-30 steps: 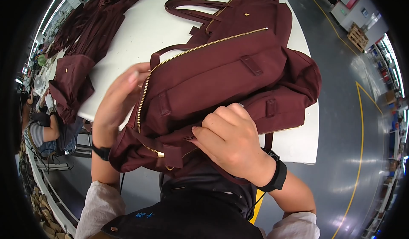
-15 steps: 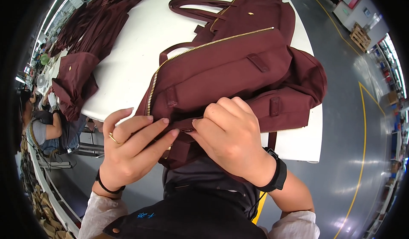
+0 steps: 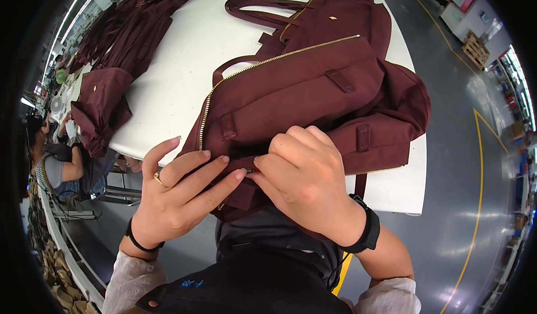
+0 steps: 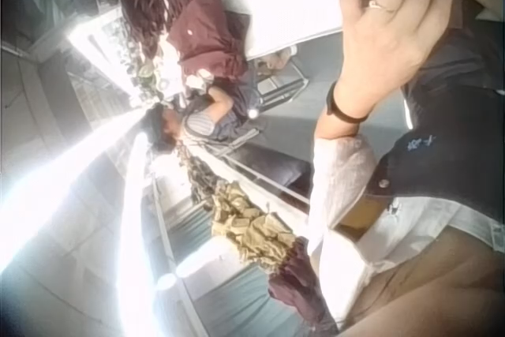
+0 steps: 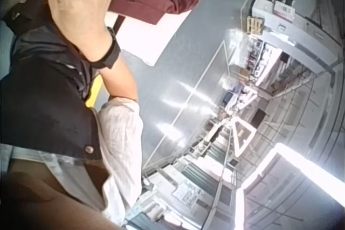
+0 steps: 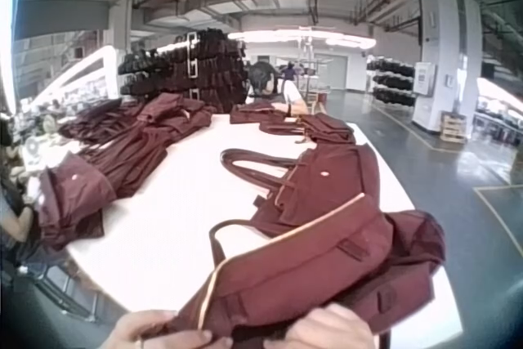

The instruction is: Finishing the assembly of a leather bag by adjusting the zipper and checking seams using a small tool.

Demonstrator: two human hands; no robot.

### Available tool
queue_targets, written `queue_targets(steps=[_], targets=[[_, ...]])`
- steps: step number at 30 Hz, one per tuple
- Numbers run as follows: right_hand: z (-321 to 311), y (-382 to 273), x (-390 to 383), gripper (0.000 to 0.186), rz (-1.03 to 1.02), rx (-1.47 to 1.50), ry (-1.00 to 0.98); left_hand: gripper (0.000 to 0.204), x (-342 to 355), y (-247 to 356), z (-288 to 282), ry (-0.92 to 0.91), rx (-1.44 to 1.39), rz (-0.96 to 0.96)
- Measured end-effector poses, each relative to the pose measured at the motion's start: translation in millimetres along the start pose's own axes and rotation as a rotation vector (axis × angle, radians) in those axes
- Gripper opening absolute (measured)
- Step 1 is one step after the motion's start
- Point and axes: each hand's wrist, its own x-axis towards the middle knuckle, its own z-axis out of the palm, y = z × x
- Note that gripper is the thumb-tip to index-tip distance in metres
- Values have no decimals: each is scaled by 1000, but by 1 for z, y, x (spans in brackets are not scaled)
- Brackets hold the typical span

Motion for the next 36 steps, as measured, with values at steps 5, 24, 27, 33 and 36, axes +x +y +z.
queue_targets(steps=[5, 24, 27, 33, 36], targets=[[4, 0, 0, 25, -10, -2, 37, 37, 3, 1, 2, -24, -48, -32], [-23, 21, 13, 35, 13, -92, -117, 57, 5, 1, 8, -170, -73, -191], [-61, 53, 13, 37, 62, -239, -156, 55, 4, 1, 10, -160, -90, -204], [-65, 63, 0, 36, 152, -227, -280, 51, 6, 8, 17, -84, -86, -244], [-55, 59, -6, 32, 127, -213, -194, 48, 7, 19, 18, -9, -114, -252]])
